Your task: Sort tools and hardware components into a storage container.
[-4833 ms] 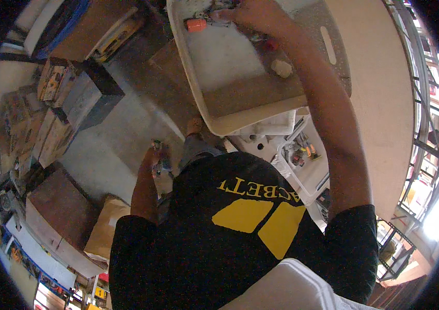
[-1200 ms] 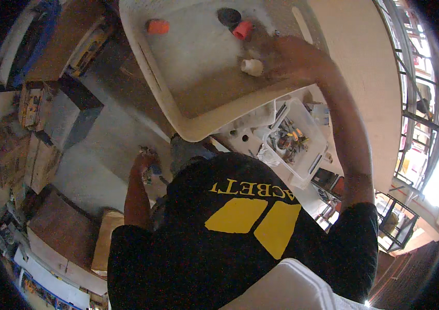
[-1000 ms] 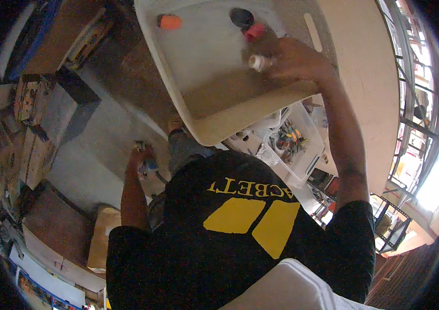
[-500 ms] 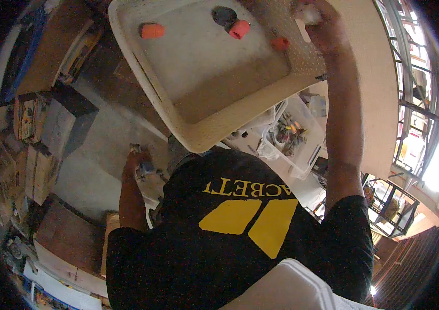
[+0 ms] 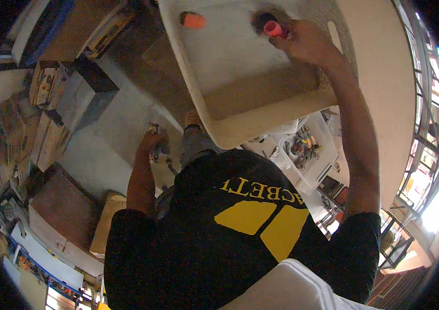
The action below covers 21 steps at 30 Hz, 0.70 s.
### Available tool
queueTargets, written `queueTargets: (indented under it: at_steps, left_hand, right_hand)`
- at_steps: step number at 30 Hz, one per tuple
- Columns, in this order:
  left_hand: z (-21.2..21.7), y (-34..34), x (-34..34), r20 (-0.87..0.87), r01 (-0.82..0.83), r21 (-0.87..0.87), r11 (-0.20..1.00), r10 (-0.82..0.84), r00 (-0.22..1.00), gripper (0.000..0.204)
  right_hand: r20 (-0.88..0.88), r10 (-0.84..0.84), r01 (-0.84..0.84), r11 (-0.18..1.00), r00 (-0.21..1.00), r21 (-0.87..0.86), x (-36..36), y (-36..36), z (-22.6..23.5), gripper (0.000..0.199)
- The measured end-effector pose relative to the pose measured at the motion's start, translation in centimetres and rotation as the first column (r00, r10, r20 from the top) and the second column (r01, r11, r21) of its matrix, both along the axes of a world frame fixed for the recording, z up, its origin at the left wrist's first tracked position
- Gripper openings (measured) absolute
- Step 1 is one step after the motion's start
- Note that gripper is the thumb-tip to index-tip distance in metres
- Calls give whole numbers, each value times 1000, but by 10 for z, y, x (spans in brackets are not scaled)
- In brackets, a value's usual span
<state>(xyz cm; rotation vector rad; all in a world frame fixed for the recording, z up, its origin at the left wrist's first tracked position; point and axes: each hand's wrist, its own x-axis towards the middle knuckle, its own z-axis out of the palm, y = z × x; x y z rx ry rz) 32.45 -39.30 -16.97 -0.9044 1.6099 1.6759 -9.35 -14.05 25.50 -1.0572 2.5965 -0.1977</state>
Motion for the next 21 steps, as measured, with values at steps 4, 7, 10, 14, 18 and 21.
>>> queueTargets:
  at_steps: [4,7,10,14,18,21]
  left_hand:
    - [1,6,7,67,-141,-4,990,141,988,46]
    - [-17,10,30,172,-63,-181,981,95,981,43]
    - [-19,19,36,189,-225,-97,969,240,952,41]
    - [-1,25,29,136,-431,172,886,412,901,41]
    - [-14,21,45,277,-271,-10,962,263,924,43]
    - [-23,20,62,82,-366,82,927,360,930,41]
  right_hand:
    - [60,120,-115,989,991,-90,5,-31,8,46]
    - [197,313,-223,899,929,-378,16,-62,24,46]
    - [98,356,-295,875,929,-383,20,-77,22,46]
    - [244,308,-151,850,920,-505,22,-75,10,44]
    - [194,247,-132,875,949,-466,25,-79,20,43]
    - [277,168,-13,875,946,-485,25,-78,17,42]
